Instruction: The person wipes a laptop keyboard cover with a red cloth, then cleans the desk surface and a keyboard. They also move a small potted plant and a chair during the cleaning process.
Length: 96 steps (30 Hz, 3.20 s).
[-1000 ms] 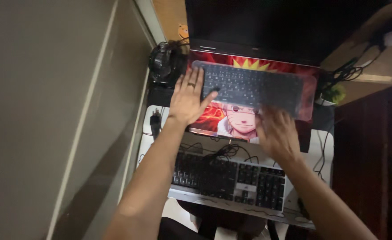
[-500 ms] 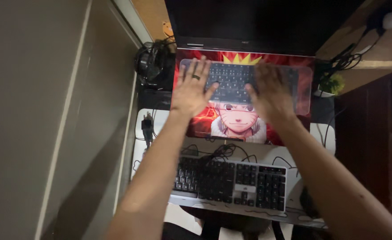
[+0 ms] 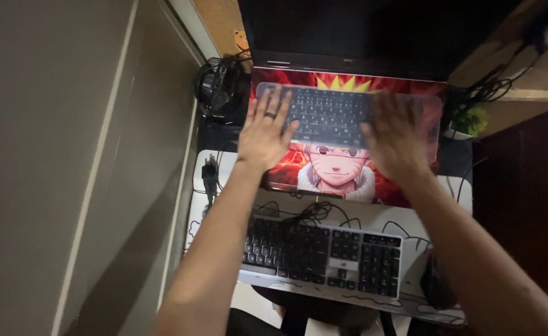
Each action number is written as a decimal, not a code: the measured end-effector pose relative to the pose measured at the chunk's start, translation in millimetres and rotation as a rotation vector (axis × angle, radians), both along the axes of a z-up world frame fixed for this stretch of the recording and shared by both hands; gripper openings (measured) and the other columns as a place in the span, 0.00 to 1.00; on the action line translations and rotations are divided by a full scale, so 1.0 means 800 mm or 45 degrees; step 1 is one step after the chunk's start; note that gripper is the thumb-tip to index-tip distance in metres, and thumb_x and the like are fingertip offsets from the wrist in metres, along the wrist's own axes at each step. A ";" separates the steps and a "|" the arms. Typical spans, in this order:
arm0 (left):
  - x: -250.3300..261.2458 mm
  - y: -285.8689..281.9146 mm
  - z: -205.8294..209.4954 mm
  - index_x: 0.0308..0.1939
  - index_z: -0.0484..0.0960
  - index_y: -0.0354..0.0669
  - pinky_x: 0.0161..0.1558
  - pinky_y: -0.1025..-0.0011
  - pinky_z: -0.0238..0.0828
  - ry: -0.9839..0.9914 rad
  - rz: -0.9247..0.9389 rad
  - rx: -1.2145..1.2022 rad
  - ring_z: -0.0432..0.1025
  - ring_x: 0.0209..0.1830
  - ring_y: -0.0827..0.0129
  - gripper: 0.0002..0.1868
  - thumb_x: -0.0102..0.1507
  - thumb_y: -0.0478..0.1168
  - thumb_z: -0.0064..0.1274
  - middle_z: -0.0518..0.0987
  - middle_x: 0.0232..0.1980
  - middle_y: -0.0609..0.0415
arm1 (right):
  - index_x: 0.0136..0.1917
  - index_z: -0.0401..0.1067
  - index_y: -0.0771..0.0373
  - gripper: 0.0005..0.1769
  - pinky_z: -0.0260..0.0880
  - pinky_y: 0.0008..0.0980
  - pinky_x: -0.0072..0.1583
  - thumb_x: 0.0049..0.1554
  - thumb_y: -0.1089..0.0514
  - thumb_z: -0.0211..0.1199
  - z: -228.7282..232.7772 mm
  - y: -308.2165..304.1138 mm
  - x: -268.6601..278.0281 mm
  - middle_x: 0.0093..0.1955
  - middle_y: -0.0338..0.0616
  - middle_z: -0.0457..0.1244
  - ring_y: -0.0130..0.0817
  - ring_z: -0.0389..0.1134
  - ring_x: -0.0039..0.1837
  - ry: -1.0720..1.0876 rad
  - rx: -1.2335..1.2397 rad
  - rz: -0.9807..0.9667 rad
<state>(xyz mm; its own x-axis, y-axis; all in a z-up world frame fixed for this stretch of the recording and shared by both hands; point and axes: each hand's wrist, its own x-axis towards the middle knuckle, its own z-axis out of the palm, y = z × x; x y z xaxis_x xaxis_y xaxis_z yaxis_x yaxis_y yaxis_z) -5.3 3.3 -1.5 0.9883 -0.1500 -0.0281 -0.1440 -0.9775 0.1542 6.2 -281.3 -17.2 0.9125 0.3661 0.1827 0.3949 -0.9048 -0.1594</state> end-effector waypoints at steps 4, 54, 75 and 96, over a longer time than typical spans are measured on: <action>-0.011 0.024 -0.005 0.82 0.46 0.46 0.82 0.58 0.27 -0.087 0.050 -0.034 0.37 0.86 0.62 0.38 0.73 0.59 0.30 0.44 0.86 0.52 | 0.83 0.47 0.70 0.36 0.33 0.56 0.81 0.69 0.47 0.42 0.002 -0.053 -0.014 0.85 0.61 0.42 0.53 0.38 0.86 0.021 0.177 -0.050; -0.499 -0.240 0.136 0.30 0.80 0.42 0.40 0.54 0.74 0.220 0.434 -0.735 0.77 0.36 0.48 0.27 0.62 0.64 0.58 0.81 0.32 0.44 | 0.44 0.76 0.62 0.21 0.68 0.31 0.56 0.45 0.78 0.49 0.025 -0.181 -0.471 0.44 0.43 0.68 0.38 0.70 0.52 0.795 1.040 -0.042; -0.450 -0.499 0.144 0.40 0.84 0.46 0.57 0.58 0.67 0.244 -0.319 -0.825 0.72 0.54 0.55 0.24 0.63 0.63 0.52 0.81 0.49 0.54 | 0.61 0.70 0.64 0.31 0.56 0.63 0.72 0.42 0.60 0.65 0.067 -0.522 -0.443 0.54 0.60 0.64 0.57 0.64 0.61 -0.302 0.005 -0.608; -0.409 -0.566 0.116 0.42 0.84 0.44 0.55 0.56 0.66 0.149 -0.086 -0.779 0.72 0.51 0.52 0.28 0.62 0.66 0.53 0.82 0.46 0.51 | 0.62 0.71 0.61 0.21 0.68 0.49 0.62 0.55 0.62 0.69 0.129 -0.554 -0.345 0.59 0.54 0.64 0.57 0.65 0.61 -0.461 0.455 -0.430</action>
